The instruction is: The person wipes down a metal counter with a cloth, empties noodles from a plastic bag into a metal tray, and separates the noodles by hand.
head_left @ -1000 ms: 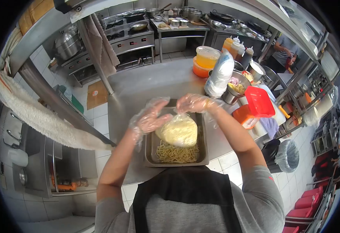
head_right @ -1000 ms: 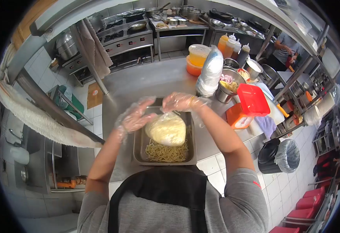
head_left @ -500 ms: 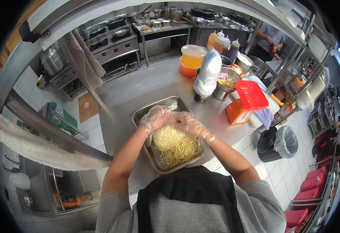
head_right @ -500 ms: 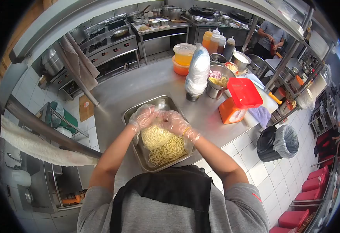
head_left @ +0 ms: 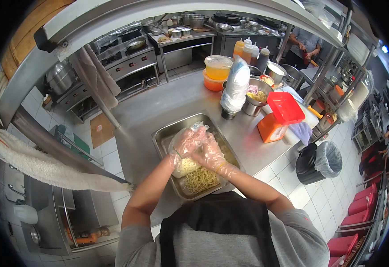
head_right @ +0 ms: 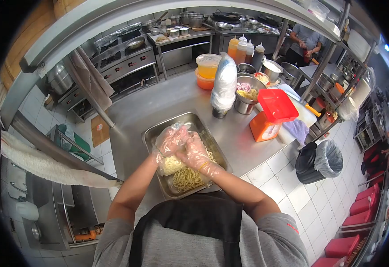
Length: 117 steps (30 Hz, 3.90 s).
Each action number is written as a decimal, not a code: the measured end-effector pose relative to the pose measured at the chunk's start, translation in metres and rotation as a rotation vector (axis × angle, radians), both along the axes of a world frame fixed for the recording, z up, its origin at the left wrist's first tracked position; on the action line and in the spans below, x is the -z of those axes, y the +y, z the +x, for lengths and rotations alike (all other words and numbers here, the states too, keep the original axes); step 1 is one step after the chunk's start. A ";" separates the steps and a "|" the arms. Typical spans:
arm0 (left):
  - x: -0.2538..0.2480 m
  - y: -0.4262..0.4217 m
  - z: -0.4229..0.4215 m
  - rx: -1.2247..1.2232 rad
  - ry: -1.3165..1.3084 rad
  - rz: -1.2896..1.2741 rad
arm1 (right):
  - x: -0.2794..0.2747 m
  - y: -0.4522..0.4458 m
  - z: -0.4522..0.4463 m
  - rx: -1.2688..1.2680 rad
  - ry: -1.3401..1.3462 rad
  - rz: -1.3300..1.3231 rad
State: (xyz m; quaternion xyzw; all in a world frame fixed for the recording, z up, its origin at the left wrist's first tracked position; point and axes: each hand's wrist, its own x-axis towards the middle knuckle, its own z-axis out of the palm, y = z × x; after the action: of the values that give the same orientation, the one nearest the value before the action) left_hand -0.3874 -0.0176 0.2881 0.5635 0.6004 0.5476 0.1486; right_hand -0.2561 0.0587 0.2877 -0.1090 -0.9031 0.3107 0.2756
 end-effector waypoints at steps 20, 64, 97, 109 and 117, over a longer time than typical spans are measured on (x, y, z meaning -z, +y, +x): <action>-0.019 -0.029 0.038 -0.161 -0.953 0.237 | 0.008 0.042 -0.034 0.113 0.032 -0.220; 0.060 0.001 -0.051 -0.692 0.112 -0.291 | 0.032 0.111 0.014 0.337 -0.074 0.133; 0.090 0.029 -0.096 -0.584 0.136 -0.567 | 0.023 0.119 0.005 0.281 -0.256 -0.021; 0.124 0.029 -0.080 -0.259 -1.021 -0.392 | 0.028 0.099 0.005 0.061 -0.353 0.272; 0.099 -0.005 -0.061 -0.433 -0.788 -0.313 | 0.034 0.089 -0.003 -0.428 -0.854 0.445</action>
State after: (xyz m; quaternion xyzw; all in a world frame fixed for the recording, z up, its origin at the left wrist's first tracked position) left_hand -0.4488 -0.0221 0.1888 0.1453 0.6774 0.6409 0.3306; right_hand -0.2588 0.1481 0.2539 0.0220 -0.9812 0.0888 -0.1699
